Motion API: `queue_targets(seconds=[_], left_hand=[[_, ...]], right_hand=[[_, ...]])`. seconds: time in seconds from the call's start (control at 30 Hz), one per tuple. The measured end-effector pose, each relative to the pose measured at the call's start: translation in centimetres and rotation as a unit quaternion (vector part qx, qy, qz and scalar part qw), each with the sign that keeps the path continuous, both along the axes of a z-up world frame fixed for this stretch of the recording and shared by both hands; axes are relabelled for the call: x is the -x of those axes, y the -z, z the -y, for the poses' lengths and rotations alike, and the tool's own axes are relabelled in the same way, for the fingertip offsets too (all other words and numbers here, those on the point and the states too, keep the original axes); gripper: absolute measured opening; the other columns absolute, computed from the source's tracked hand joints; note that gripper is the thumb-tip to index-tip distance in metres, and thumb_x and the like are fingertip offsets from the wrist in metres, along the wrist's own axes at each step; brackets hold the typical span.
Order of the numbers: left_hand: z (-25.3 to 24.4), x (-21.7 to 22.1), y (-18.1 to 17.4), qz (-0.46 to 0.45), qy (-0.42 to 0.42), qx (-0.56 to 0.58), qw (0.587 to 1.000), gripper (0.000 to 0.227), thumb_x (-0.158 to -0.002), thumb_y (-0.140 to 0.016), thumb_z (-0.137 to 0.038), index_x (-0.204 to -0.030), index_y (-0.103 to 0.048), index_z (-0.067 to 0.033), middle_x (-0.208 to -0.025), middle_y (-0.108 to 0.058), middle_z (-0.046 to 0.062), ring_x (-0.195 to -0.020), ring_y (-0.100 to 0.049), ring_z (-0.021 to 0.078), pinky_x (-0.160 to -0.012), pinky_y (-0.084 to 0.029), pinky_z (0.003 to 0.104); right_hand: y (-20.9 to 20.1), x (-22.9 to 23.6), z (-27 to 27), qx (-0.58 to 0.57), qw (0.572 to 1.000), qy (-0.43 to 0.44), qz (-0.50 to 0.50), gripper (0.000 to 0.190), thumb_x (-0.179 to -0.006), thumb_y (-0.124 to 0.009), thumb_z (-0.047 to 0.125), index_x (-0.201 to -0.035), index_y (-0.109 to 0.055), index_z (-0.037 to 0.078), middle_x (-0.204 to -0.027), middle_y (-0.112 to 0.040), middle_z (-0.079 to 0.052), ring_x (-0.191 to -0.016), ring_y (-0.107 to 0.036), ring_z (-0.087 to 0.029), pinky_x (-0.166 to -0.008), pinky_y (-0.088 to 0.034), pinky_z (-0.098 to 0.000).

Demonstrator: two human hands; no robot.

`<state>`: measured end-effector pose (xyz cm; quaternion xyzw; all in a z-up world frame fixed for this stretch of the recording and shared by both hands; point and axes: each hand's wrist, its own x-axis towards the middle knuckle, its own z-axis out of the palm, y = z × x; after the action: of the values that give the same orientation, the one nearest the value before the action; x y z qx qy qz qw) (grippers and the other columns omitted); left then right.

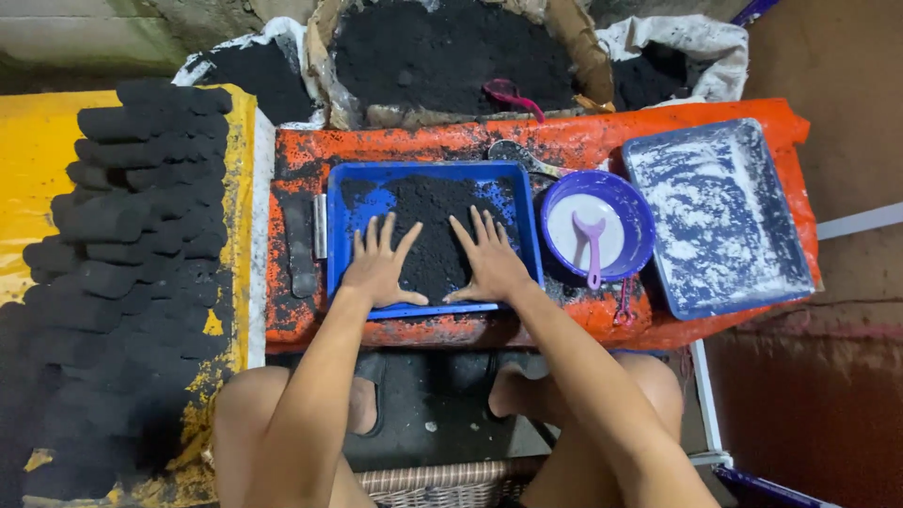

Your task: The person mixes a black granular substance in a blue tray by hand. They scoop a white liquid from a purple bowl using a pink spoon and pour it into the tray, then continue mixing the wet mixture with both hands.

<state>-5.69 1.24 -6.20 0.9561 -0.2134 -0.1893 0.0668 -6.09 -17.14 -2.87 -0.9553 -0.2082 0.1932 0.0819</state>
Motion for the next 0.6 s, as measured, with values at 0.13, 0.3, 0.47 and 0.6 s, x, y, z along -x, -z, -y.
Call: queue_targets(seconds=[0.13,0.3,0.47,0.6], left_hand=[[0.1,-1.0,1.6,0.066,0.030,-0.014,0.997,0.096,-0.066,-0.058,-0.057,-0.136,-0.005,-0.0190,-0.132,-0.017,0.023,-0.122,-0.021,0.0422,-0.097,-0.021,0.054],[0.7,-2.0,4.3,0.100,0.047,-0.003,0.994,0.081,-0.075,-0.056,-0.041,-0.135,-0.005,-0.0276,-0.130,-0.023,0.015,-0.121,-0.026,0.0355,-0.098,-0.022,0.052],[1.4,-2.4,7.1,0.161,0.020,0.004,0.987,0.061,-0.076,-0.059,-0.028,-0.127,-0.026,-0.0237,-0.112,-0.038,0.012,-0.108,-0.039,0.0298,-0.089,-0.034,0.045],[1.6,-2.9,8.4,0.237,0.039,-0.019,0.970,0.049,-0.072,-0.064,-0.024,-0.114,-0.043,-0.0128,-0.094,-0.046,0.011,-0.090,-0.049,0.0252,-0.075,-0.043,0.036]], right_hand=[[3.1,-1.2,-0.6,0.022,0.999,-0.011,0.048,0.112,-0.052,-0.064,0.061,-0.136,-0.007,0.011,-0.135,-0.011,-0.025,-0.124,-0.016,-0.043,-0.101,-0.018,-0.0489],[4.5,-1.7,-0.3,0.009,0.997,-0.022,0.073,0.099,-0.061,-0.059,0.056,-0.136,-0.007,0.016,-0.134,-0.018,-0.020,-0.121,-0.023,-0.043,-0.098,-0.024,-0.0487],[8.7,-2.7,-0.7,0.045,0.987,-0.030,0.150,0.071,-0.070,-0.057,0.042,-0.128,-0.024,0.018,-0.121,-0.036,-0.013,-0.106,-0.041,-0.037,-0.083,-0.037,-0.0426],[14.3,-3.9,0.0,-0.008,0.966,-0.066,0.249,0.041,-0.075,-0.050,0.024,-0.112,-0.040,0.011,-0.095,-0.046,-0.013,-0.083,-0.051,-0.035,-0.062,-0.046,-0.0363]])
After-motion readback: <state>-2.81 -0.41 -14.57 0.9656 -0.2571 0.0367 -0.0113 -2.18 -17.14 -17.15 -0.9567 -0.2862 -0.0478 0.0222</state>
